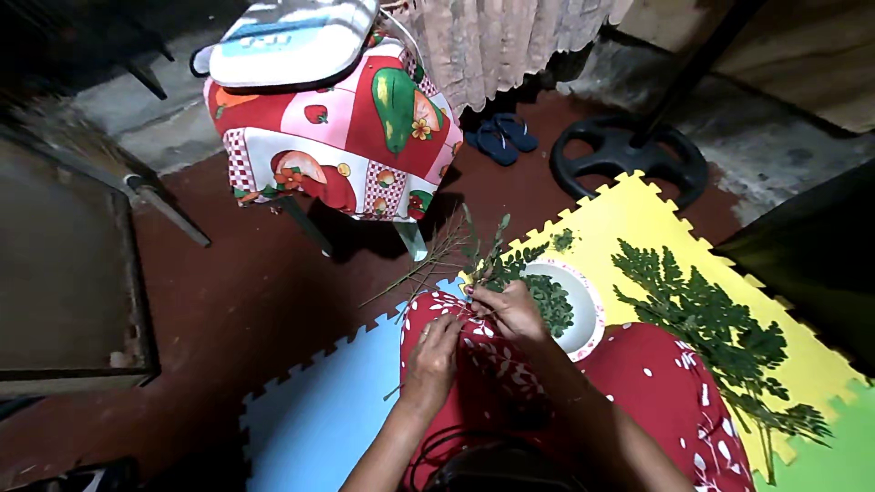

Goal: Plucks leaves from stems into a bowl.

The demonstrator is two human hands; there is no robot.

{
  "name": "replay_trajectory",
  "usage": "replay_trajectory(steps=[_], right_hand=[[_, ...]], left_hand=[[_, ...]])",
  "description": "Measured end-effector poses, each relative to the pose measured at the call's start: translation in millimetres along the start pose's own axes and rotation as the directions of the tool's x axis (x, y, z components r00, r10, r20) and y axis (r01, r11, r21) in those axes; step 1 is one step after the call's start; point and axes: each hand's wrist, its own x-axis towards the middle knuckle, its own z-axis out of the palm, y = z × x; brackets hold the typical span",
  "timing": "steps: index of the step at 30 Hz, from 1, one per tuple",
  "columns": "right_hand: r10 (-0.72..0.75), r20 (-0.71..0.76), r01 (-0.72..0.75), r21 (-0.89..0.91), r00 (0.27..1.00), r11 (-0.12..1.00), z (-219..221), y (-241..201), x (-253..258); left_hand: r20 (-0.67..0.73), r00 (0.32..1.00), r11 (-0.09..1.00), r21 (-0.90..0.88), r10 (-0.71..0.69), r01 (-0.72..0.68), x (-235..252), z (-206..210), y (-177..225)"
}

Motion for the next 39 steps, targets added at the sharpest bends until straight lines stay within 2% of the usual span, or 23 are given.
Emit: replay_trajectory(steps=[5,8,10,12,16,19,21,23,27,30,35,37,39], right_hand=[[-0.034,-0.053,0.034,0.01,0.998,0.999,8,2,3],[0.004,-0.045,-0.003,0.008,0.999,1.0,8,1,3],[0.046,-0.028,-0.046,0.004,0.999,0.999,9,1,1],[0.06,0.013,-0.059,-0.039,0.998,0.997,8,3,-1],[0.08,0.062,-0.071,-0.128,0.995,0.989,8,1,-9],[0.118,0.158,-0.102,-0.107,0.98,0.989,1,-5,-11],[0.14,0.181,-0.119,-0.125,0.973,0.985,-6,-7,-9],[0.114,0.202,-0.085,-0.149,0.973,0.985,-10,-5,-7],[0.024,0.178,0.001,-0.138,0.984,0.99,-20,-8,-3],[0.052,0.134,-0.033,-0.144,0.99,0.989,-33,-18,2],[0.102,0.124,-0.089,-0.103,0.987,0.991,-45,-15,3],[0.095,0.109,-0.086,-0.087,0.989,0.993,-56,-14,6],[0.069,0.029,-0.068,-0.049,0.997,0.997,-71,-17,12]], left_hand=[[0.008,1.0,0.999,0.023,0.03,-0.03,-3,1,-3],[0.016,0.995,0.981,-0.162,-0.102,0.103,-1,0,-3],[0.011,0.974,0.907,-0.363,-0.226,0.215,5,-1,-4],[0.062,0.947,0.828,-0.469,-0.317,0.308,17,-2,-4],[0.199,0.874,0.733,-0.481,-0.444,0.482,41,-11,0],[0.263,0.793,0.601,-0.534,-0.55,0.594,51,-15,1],[0.3,0.764,0.522,-0.586,-0.571,0.62,51,-14,0],[0.32,0.778,0.534,-0.584,-0.541,0.611,49,-12,-2],[0.277,0.811,0.674,-0.453,-0.515,0.583,49,-15,0],[0.243,0.836,0.74,-0.388,-0.492,0.549,48,-17,-2],[0.236,0.849,0.772,-0.355,-0.472,0.528,46,-9,-2],[0.243,0.831,0.762,-0.332,-0.5,0.555,43,-7,-2],[0.245,0.806,0.747,-0.302,-0.539,0.592,40,-7,-7]])
